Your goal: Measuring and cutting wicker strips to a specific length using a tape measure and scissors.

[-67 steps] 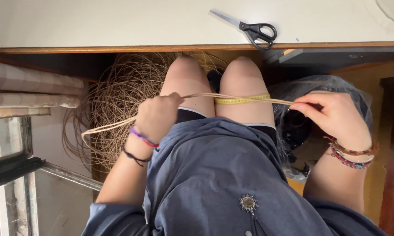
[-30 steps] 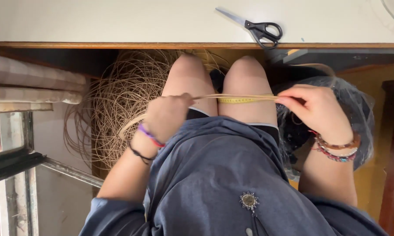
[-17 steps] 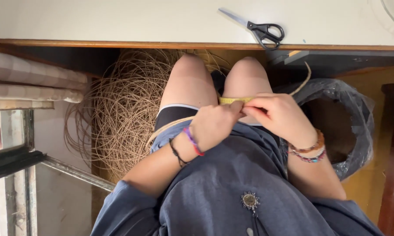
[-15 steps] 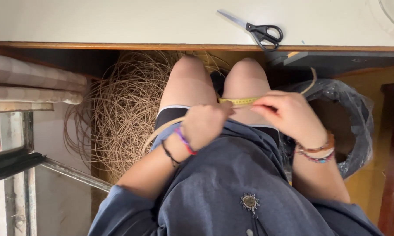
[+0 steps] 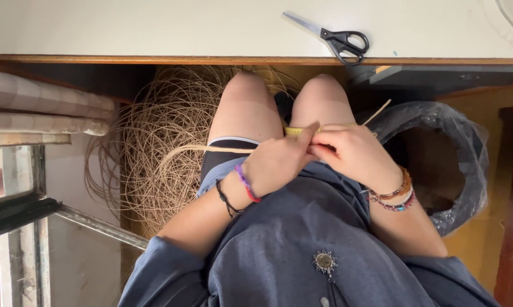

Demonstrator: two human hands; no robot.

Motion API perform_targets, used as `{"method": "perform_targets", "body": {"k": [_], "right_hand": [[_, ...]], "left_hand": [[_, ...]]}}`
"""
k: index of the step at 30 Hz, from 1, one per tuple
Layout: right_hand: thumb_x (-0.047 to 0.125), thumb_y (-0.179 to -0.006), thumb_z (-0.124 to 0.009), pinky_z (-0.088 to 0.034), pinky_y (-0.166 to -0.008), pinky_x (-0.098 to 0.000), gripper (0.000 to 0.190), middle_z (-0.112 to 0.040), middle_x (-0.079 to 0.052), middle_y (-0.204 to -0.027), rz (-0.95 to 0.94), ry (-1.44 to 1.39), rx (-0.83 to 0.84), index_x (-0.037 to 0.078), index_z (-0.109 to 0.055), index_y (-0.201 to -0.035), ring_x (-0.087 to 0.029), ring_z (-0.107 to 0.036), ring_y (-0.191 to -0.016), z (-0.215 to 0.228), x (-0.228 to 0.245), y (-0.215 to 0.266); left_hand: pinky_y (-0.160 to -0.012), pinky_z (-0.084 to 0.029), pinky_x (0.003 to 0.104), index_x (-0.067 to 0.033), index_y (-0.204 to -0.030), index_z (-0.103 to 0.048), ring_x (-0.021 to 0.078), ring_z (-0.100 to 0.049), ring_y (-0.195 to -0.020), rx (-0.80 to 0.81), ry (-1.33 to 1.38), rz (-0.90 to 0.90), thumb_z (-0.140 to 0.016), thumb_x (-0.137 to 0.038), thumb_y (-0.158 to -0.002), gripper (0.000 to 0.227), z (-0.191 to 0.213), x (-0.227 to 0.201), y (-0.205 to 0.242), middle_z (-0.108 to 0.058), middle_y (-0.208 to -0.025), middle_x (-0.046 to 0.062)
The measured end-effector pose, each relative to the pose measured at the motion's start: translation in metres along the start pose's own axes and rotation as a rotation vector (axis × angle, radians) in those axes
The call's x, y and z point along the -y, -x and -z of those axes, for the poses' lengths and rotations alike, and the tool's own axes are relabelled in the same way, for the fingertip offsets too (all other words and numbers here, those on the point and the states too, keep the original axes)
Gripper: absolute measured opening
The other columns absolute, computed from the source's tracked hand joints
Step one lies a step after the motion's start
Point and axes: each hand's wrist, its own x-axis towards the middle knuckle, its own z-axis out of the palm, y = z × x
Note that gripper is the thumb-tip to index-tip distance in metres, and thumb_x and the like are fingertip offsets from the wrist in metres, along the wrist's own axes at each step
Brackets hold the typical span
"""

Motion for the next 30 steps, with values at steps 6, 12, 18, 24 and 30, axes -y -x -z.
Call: {"method": "perform_targets", "body": {"k": [6, 12, 18, 24, 30], "right_hand": [[0.019, -0.092, -0.071, -0.056, -0.069, -0.0429, 0.009, -0.073, -0.008, -0.082, -0.091, -0.003, -0.028, 0.012, -0.077, -0.095, -0.034, -0.072, -0.084, 0.044, -0.014, 0.014], [0.025, -0.099, -0.066, -0.048, -0.071, -0.0333, 0.018, -0.073, 0.002, -0.085, -0.101, 0.084, -0.005, 0.013, -0.078, -0.097, -0.018, -0.068, -0.075, 0.039, -0.024, 0.018], [0.016, -0.095, -0.067, -0.049, -0.063, -0.0392, 0.012, -0.072, 0.001, -0.084, 0.075, 0.146, 0.042, 0.010, -0.076, -0.091, -0.022, -0.068, -0.072, 0.024, -0.009, -0.010], [0.017, -0.100, -0.069, -0.056, -0.081, -0.0349, 0.013, -0.066, -0.009, -0.100, 0.093, 0.093, -0.093, 0.005, -0.074, -0.099, -0.020, -0.063, -0.083, 0.030, -0.045, -0.041], [-0.009, -0.095, -0.073, -0.057, -0.091, -0.0458, 0.036, -0.060, -0.017, -0.110, 0.047, 0.367, -0.404, -0.005, -0.069, -0.131, -0.033, -0.063, -0.100, 0.034, -0.104, -0.087]], "left_hand": [[-0.058, -0.062, 0.047, -0.0297, -0.105, -0.064, 0.0370, -0.076, -0.068, -0.075, -0.096, -0.010, -0.052, -0.042, -0.103, 0.017, -0.030, 0.049, 0.004, -0.072, -0.068, 0.003], [-0.067, -0.053, 0.053, -0.0150, -0.126, -0.062, 0.0400, -0.072, -0.079, 0.028, 0.155, -0.056, -0.047, -0.040, -0.104, 0.037, -0.014, 0.070, 0.014, -0.077, -0.091, 0.014], [-0.045, -0.048, 0.052, -0.0113, -0.119, -0.052, 0.0374, -0.067, -0.060, -0.213, 0.154, -0.173, -0.053, -0.041, -0.104, 0.034, -0.029, 0.020, -0.019, -0.068, -0.071, 0.010], [-0.044, -0.047, 0.054, -0.0212, -0.097, -0.061, 0.0398, -0.063, -0.051, -0.239, 0.107, -0.078, -0.057, -0.030, -0.103, 0.011, -0.031, 0.053, -0.033, -0.067, -0.063, 0.009], [-0.061, -0.047, 0.048, -0.0215, -0.090, -0.061, 0.0368, -0.066, -0.064, -0.236, 0.372, 0.084, -0.049, -0.031, -0.105, 0.022, -0.007, 0.075, -0.033, -0.070, -0.070, 0.004]]}}
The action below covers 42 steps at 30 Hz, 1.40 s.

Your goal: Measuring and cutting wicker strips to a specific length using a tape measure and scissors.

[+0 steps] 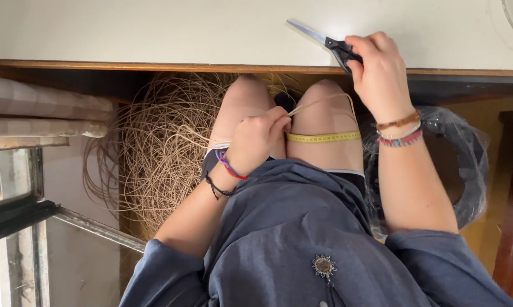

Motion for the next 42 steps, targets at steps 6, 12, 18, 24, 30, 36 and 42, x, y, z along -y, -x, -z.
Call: {"method": "perform_targets", "body": {"k": [6, 12, 18, 24, 30, 36, 42], "right_hand": [[-0.007, -0.087, -0.070, -0.052, -0.086, -0.0539, 0.055, -0.052, -0.020, -0.108, -0.005, 0.067, 0.247, 0.005, -0.062, -0.141, -0.044, -0.054, -0.098, 0.010, -0.005, -0.004], [0.008, -0.086, -0.079, -0.057, -0.052, -0.0381, 0.043, -0.058, -0.006, -0.095, -0.036, 0.356, 0.096, 0.017, -0.076, -0.128, -0.025, -0.064, -0.087, 0.006, 0.004, 0.021], [0.006, -0.093, -0.066, -0.064, -0.080, -0.0303, 0.041, -0.075, -0.005, -0.093, -0.385, -0.795, 0.495, 0.005, -0.051, -0.131, -0.016, -0.076, -0.085, 0.044, 0.035, 0.076], [0.022, -0.075, -0.087, -0.052, -0.042, -0.0221, 0.048, -0.069, -0.011, -0.067, -0.503, -1.435, 0.527, -0.001, -0.063, -0.109, -0.013, -0.069, -0.054, -0.001, 0.049, 0.122], [0.026, -0.077, -0.087, -0.053, -0.051, -0.0238, 0.044, -0.062, -0.005, -0.065, -0.406, -1.369, 0.428, -0.001, -0.067, -0.106, -0.011, -0.064, -0.060, 0.022, 0.077, 0.097], [0.022, -0.080, -0.085, -0.051, -0.059, -0.0234, 0.031, -0.063, -0.005, -0.066, -0.411, -1.293, 0.409, 0.004, -0.069, -0.098, -0.011, -0.065, -0.060, 0.028, 0.087, 0.098], [0.016, -0.083, -0.082, -0.052, -0.057, -0.0222, 0.021, -0.057, -0.002, -0.065, -0.374, -1.499, 0.466, 0.004, -0.066, -0.090, -0.007, -0.059, -0.056, 0.042, 0.096, 0.094]], "left_hand": [[-0.066, -0.051, 0.037, -0.0194, -0.088, -0.064, 0.0233, -0.064, -0.059, 0.067, 0.160, 0.007, -0.050, -0.025, -0.104, 0.022, 0.018, -0.001, 0.001, -0.063, -0.062, -0.002], [-0.079, -0.051, 0.028, -0.0171, -0.084, -0.070, 0.0128, -0.068, -0.072, 0.132, 0.318, 0.107, -0.051, -0.022, -0.101, 0.026, 0.020, 0.000, 0.000, -0.072, -0.076, -0.002], [-0.080, -0.051, 0.023, -0.0146, -0.081, -0.069, 0.0085, -0.063, -0.075, 0.054, 0.518, 0.189, -0.049, -0.024, -0.105, 0.033, 0.010, 0.019, -0.005, -0.068, -0.079, -0.005], [-0.083, -0.053, 0.029, -0.0177, -0.084, -0.075, 0.0104, -0.058, -0.084, 0.064, 0.656, 0.137, -0.058, -0.024, -0.106, 0.029, 0.017, -0.015, -0.004, -0.068, -0.079, 0.001], [-0.084, -0.053, 0.031, -0.0185, -0.081, -0.075, 0.0133, -0.059, -0.083, 0.170, 0.609, 0.043, -0.061, -0.024, -0.104, 0.027, 0.012, -0.027, 0.010, -0.069, -0.085, 0.004], [-0.092, -0.054, 0.035, -0.0162, -0.085, -0.077, 0.0178, -0.065, -0.092, 0.219, 0.628, -0.022, -0.060, -0.020, -0.103, 0.025, 0.007, -0.025, 0.019, -0.071, -0.096, 0.006], [-0.117, -0.038, 0.050, -0.0096, -0.092, -0.075, 0.0394, -0.045, -0.147, 0.370, 0.801, -0.490, -0.058, -0.010, -0.105, 0.021, 0.015, -0.031, 0.012, -0.046, -0.157, 0.022]]}}
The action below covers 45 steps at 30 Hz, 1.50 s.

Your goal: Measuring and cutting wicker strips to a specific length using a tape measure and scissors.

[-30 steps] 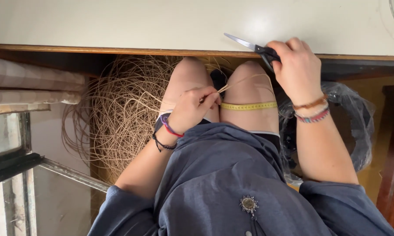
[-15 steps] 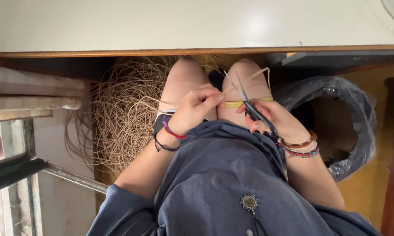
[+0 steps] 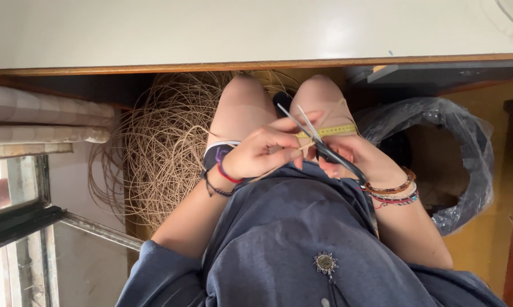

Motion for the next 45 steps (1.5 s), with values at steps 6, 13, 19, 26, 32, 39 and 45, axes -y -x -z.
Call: {"method": "perform_targets", "body": {"k": [6, 13, 19, 26, 32, 39, 45], "right_hand": [[0.009, -0.082, -0.082, -0.045, -0.041, -0.0182, 0.018, -0.061, -0.006, -0.052, 0.009, -0.012, -0.067, -0.001, -0.067, -0.081, -0.008, -0.057, -0.039, 0.009, 0.007, 0.005], [0.010, -0.071, -0.087, -0.057, -0.083, -0.0359, 0.055, -0.079, -0.015, -0.093, -0.148, 0.582, -0.234, -0.001, -0.066, -0.121, -0.022, -0.073, -0.084, 0.051, 0.028, -0.028], [0.008, -0.097, -0.068, -0.061, -0.069, -0.0440, 0.043, -0.076, -0.016, -0.098, 0.075, 1.470, -0.237, -0.005, -0.053, -0.134, -0.031, -0.074, -0.081, 0.090, 0.034, -0.071], [0.013, -0.085, -0.087, -0.056, -0.056, -0.0410, 0.035, -0.074, -0.003, -0.098, 0.231, 1.725, -0.486, 0.014, -0.080, -0.119, -0.027, -0.067, -0.089, 0.109, 0.007, -0.108], [0.005, -0.101, -0.071, -0.053, -0.095, -0.0438, 0.021, -0.066, -0.013, -0.116, 0.432, 1.218, -0.402, 0.005, -0.076, -0.122, -0.034, -0.061, -0.108, 0.069, 0.009, -0.079], [0.007, -0.101, -0.067, -0.055, -0.052, -0.0282, 0.011, -0.071, -0.013, -0.073, 0.195, 0.650, -0.368, 0.003, -0.077, -0.098, -0.017, -0.066, -0.056, 0.024, -0.001, -0.032], [0.003, -0.103, -0.064, -0.060, -0.052, -0.0298, 0.014, -0.075, -0.022, -0.090, 0.266, 0.207, -0.678, -0.004, -0.073, -0.109, -0.022, -0.072, -0.059, -0.018, -0.026, -0.044]], "left_hand": [[-0.104, -0.050, 0.045, -0.0085, -0.091, -0.075, 0.0384, -0.066, -0.121, -0.128, -0.096, -0.053, -0.056, -0.011, -0.105, 0.023, -0.001, 0.040, 0.007, -0.063, -0.134, 0.022], [-0.107, -0.048, 0.051, -0.0093, -0.096, -0.075, 0.0421, -0.063, -0.126, -0.395, -0.268, 0.142, -0.054, -0.013, -0.108, 0.024, 0.012, 0.033, 0.006, -0.062, -0.137, 0.022], [-0.115, -0.044, 0.037, -0.0102, -0.096, -0.072, 0.0261, -0.061, -0.130, -0.432, -0.268, 0.167, -0.050, -0.022, -0.109, 0.028, 0.011, 0.028, 0.000, -0.065, -0.131, 0.016], [-0.113, -0.049, 0.036, -0.0082, -0.101, -0.074, 0.0256, -0.067, -0.122, -0.332, -0.243, 0.142, -0.052, -0.024, -0.108, 0.028, 0.009, 0.014, -0.007, -0.066, -0.128, 0.016], [-0.110, -0.051, 0.043, -0.0066, -0.101, -0.074, 0.0313, -0.067, -0.122, -0.373, -0.132, 0.078, -0.051, -0.020, -0.109, 0.028, 0.010, 0.003, -0.014, -0.067, -0.128, 0.018], [-0.104, -0.054, 0.045, -0.0077, -0.107, -0.077, 0.0346, -0.061, -0.129, -0.622, -0.151, 0.085, -0.056, -0.015, -0.109, 0.022, -0.004, 0.007, -0.026, -0.054, -0.150, 0.019], [-0.104, -0.055, 0.032, -0.0085, -0.115, -0.077, 0.0169, -0.056, -0.125, -0.873, 0.126, 0.167, -0.054, -0.016, -0.111, 0.025, -0.034, 0.022, -0.040, -0.047, -0.154, 0.010]]}}
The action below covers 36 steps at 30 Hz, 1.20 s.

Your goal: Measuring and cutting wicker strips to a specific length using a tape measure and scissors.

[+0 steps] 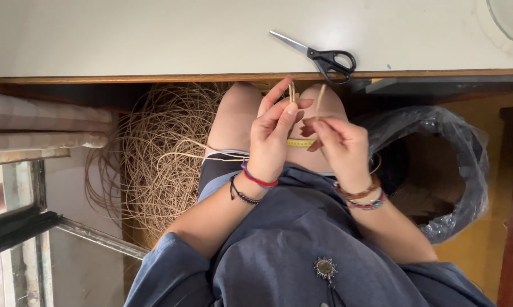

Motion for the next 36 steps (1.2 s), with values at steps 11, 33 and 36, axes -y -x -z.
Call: {"method": "perform_targets", "body": {"k": [11, 33, 36], "right_hand": [[0.011, -0.108, -0.060, -0.051, -0.048, -0.0277, 0.020, -0.060, -0.006, -0.053, 0.239, 0.363, 0.111, 0.001, -0.077, -0.104, -0.019, -0.066, -0.048, -0.003, 0.006, 0.000], [0.013, -0.111, -0.048, -0.058, -0.056, -0.0317, 0.025, -0.044, 0.002, -0.066, -0.250, -0.297, 0.444, 0.006, -0.059, -0.089, -0.003, -0.044, -0.051, 0.010, 0.010, 0.001], [0.007, -0.109, -0.046, -0.052, -0.053, -0.0282, 0.035, -0.043, 0.001, -0.057, -0.159, 0.085, 0.518, 0.005, -0.057, -0.076, -0.008, -0.048, -0.049, 0.029, 0.026, -0.007]], "left_hand": [[-0.108, -0.054, 0.042, -0.0153, -0.119, -0.078, 0.0292, -0.062, -0.130, 0.058, -0.118, -0.059, -0.056, -0.020, -0.111, 0.024, -0.001, 0.004, 0.005, -0.060, -0.144, 0.012], [-0.098, -0.054, 0.032, -0.0111, -0.098, -0.083, 0.0171, -0.071, -0.105, 0.045, -0.168, -0.001, -0.075, -0.020, -0.097, 0.012, 0.016, 0.017, -0.002, -0.073, -0.113, 0.004], [-0.105, -0.048, 0.033, -0.0088, -0.101, -0.081, 0.0173, -0.064, -0.113, -0.155, -0.114, -0.069, -0.066, -0.021, -0.104, 0.019, 0.026, 0.015, -0.007, -0.071, -0.118, 0.008]]}}
